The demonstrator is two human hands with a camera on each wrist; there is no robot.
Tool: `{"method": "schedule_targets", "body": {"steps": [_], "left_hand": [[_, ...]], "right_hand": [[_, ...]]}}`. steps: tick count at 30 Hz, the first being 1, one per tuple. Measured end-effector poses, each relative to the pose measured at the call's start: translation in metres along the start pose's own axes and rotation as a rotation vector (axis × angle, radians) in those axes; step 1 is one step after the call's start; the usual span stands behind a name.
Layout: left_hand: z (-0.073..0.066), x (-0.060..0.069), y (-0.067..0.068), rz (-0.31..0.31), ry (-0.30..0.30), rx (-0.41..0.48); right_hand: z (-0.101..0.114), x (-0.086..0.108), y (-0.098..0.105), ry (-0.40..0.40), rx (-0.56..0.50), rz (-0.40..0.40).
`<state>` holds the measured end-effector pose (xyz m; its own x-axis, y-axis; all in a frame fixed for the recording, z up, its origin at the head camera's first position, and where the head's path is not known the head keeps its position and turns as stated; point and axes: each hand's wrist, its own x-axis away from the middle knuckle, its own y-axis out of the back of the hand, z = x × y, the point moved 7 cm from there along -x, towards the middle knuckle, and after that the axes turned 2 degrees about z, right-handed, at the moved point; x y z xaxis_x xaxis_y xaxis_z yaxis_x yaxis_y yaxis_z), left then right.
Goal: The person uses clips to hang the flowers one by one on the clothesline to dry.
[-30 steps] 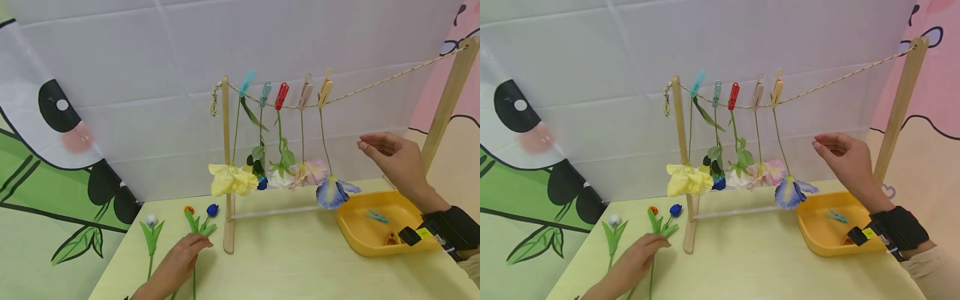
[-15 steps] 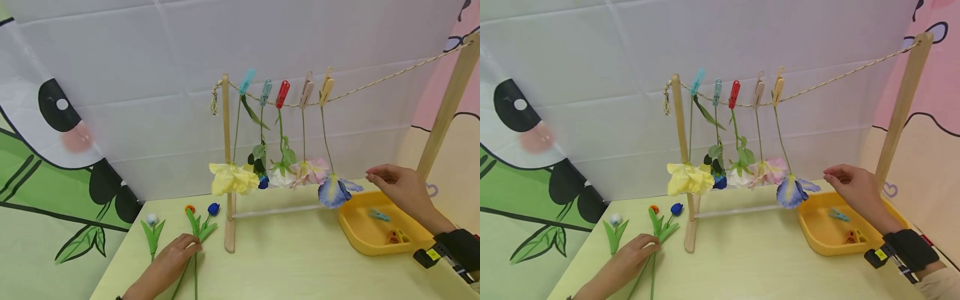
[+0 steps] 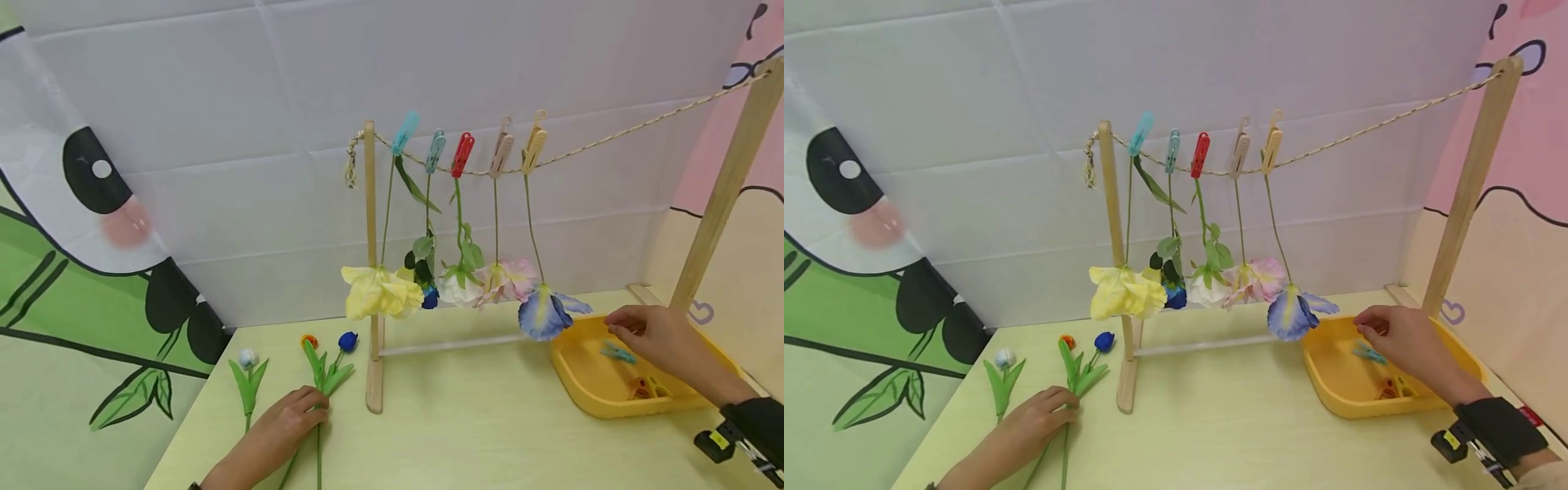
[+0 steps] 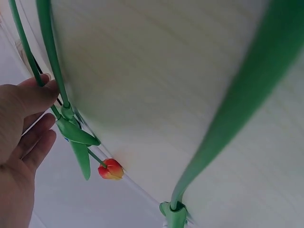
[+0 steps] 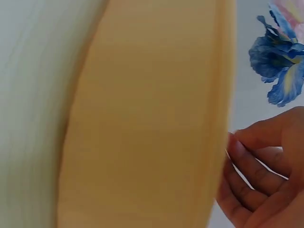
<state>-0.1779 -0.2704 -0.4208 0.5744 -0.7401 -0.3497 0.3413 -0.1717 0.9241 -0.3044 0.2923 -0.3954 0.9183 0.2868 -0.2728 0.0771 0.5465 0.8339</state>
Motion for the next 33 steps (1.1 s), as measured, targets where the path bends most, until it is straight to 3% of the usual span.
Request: {"method": "schedule_targets", "body": {"steps": [7, 14, 23, 33], "left_hand": [[-0.003, -0.001, 0.0, -0.023, -0.024, 0.03], [-0.005, -0.002, -0.004, 0.017, -0.02, 0.046], [-0.005, -0.005, -0.005, 0.063, -0.009, 0.047], [-0.008, -0.01, -0.003, 0.069, -0.004, 0.068]], "right_hand": [[-0.011, 0.003, -0.017, -0.024, 0.044, 0.113], [-0.014, 0.005, -0.03, -0.018, 0.067, 0.199], [-0.017, 0.002, -0.033, -0.041, 0.061, 0.183], [-0.019, 0.003, -0.044, -0.091, 0.054, 0.248]]}}
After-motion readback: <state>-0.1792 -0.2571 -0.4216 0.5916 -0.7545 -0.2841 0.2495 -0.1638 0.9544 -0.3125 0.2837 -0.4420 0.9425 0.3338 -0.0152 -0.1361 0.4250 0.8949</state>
